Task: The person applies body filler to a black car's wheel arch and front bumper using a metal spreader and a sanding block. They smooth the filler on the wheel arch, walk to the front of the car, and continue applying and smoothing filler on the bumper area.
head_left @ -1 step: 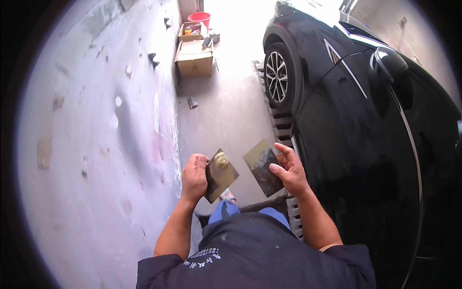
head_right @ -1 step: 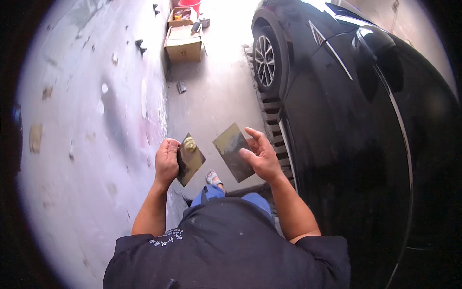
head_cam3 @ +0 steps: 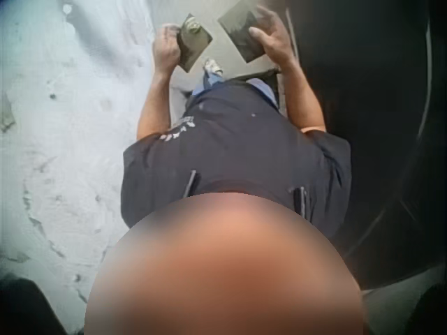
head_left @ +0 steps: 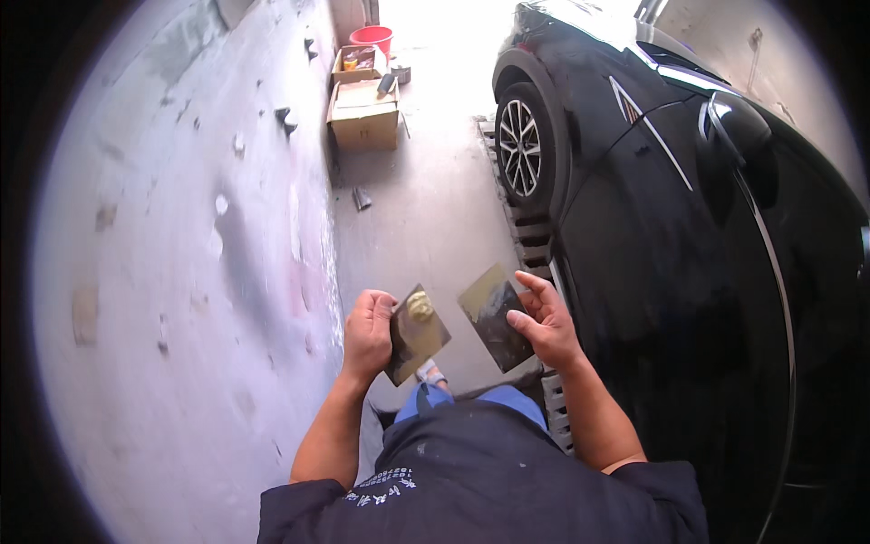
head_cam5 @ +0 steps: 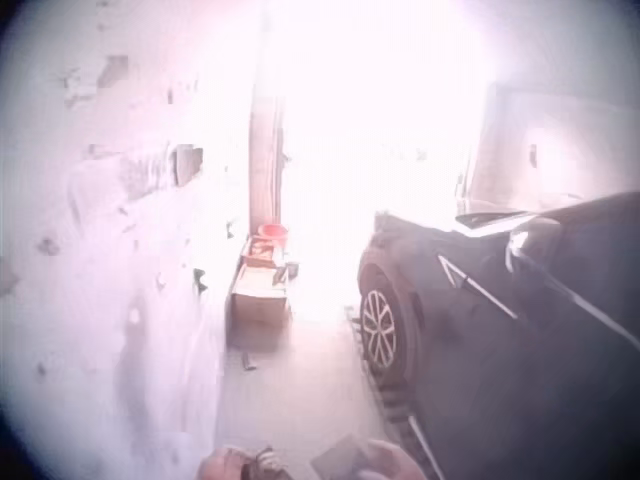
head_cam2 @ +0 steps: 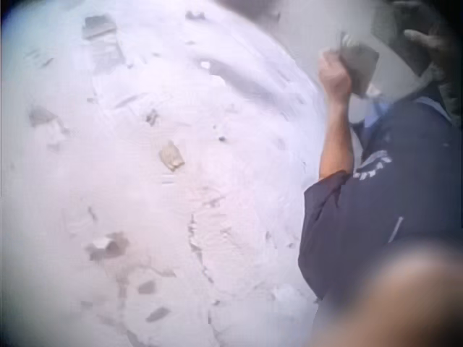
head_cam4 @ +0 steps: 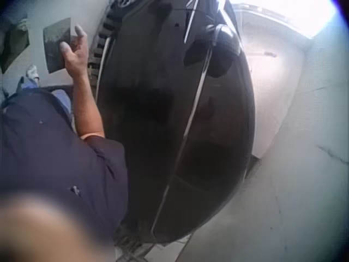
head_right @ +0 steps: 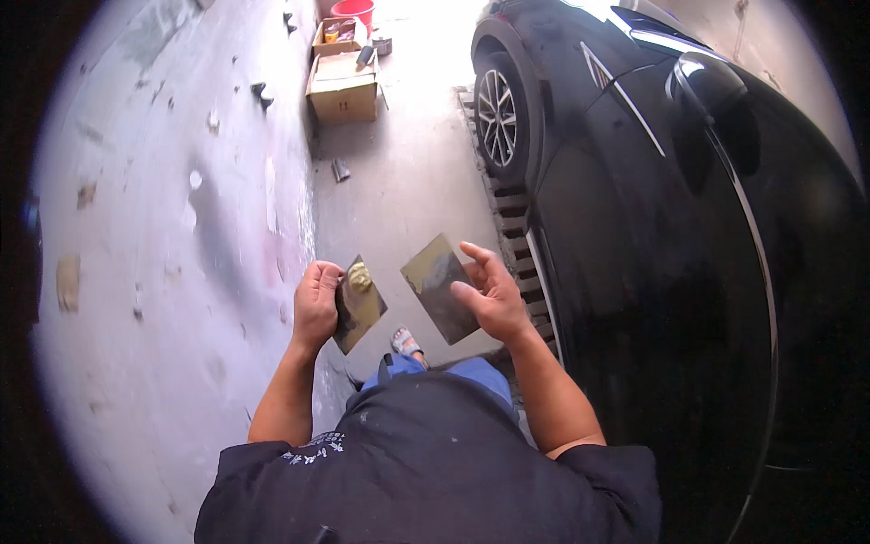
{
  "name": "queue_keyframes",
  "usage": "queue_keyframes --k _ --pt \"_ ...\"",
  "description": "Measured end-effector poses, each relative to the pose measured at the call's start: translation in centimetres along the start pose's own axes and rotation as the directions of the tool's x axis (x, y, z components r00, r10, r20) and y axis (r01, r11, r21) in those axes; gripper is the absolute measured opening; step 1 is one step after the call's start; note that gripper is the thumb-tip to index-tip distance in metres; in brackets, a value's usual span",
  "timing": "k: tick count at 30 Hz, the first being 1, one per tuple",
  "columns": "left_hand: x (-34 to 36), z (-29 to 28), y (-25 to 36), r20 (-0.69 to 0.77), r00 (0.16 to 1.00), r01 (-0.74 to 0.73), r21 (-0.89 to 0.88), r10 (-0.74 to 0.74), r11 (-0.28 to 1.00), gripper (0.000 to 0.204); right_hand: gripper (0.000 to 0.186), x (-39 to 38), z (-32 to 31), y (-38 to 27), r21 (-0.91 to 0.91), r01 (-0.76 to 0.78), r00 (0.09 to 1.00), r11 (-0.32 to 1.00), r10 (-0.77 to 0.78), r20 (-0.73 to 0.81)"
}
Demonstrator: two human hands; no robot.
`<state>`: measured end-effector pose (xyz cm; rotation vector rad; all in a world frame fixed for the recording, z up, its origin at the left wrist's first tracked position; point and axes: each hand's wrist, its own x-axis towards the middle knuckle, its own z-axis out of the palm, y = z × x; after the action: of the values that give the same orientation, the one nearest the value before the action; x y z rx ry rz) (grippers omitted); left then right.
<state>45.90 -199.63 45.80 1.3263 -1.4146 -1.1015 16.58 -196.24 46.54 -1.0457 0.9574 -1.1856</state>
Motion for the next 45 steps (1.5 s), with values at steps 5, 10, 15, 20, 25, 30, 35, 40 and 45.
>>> queue_keyframes --k 5,10,15,20,25,30,35,40,45 --pt "12.9 -0.2 1.6 0.290 0.957 0.046 -0.124 -0.008 0.991 0.018 0.061 10.6 0.3 -0.3 -0.119 0.044 0.999 0.992 -0.041 0.029" --pt "24.0 1.2 3.8 0.450 0.888 0.065 0.085 -0.096 0.994 0.018 0.058 21.1 -0.5 -0.3 -0.247 0.100 0.990 0.964 -0.071 0.123" --pt "35.6 1.8 2.9 0.372 0.913 0.131 0.121 -0.167 0.984 0.022 0.060 34.0 -3.8 0.4 -0.118 0.082 0.985 0.990 -0.063 0.159" --pt "45.3 1.5 3.3 0.321 0.913 0.284 -0.055 -0.252 0.957 0.018 0.060 46.2 -5.8 -2.7 0.009 0.010 0.977 1.000 -0.011 0.215" --pt "54.4 1.4 2.6 0.265 0.932 0.291 -0.143 -0.247 0.946 0.017 0.065 56.0 -7.0 -3.4 -0.036 0.040 0.969 0.999 -0.030 0.246" --pt "65.1 1.3 0.7 0.265 0.938 0.272 -0.158 -0.225 0.949 0.018 0.073 66.3 -7.4 -3.6 0.025 -0.120 0.957 0.993 0.109 0.269" --pt "77.3 0.6 -0.2 0.232 0.961 0.197 -0.201 -0.149 0.959 0.022 0.076 77.2 -6.7 -4.3 0.147 -0.038 0.997 0.988 0.028 0.069" --pt "89.4 -0.7 0.4 0.163 0.986 0.026 -0.002 -0.025 1.000 0.031 0.085 86.7 -8.5 -8.0 -0.013 0.124 0.983 0.992 -0.124 -0.135" --pt "99.2 0.3 -0.1 0.104 0.991 0.118 -0.342 -0.087 0.932 0.026 0.079 94.2 -9.3 -9.5 0.050 0.236 0.950 0.970 -0.220 -0.221"
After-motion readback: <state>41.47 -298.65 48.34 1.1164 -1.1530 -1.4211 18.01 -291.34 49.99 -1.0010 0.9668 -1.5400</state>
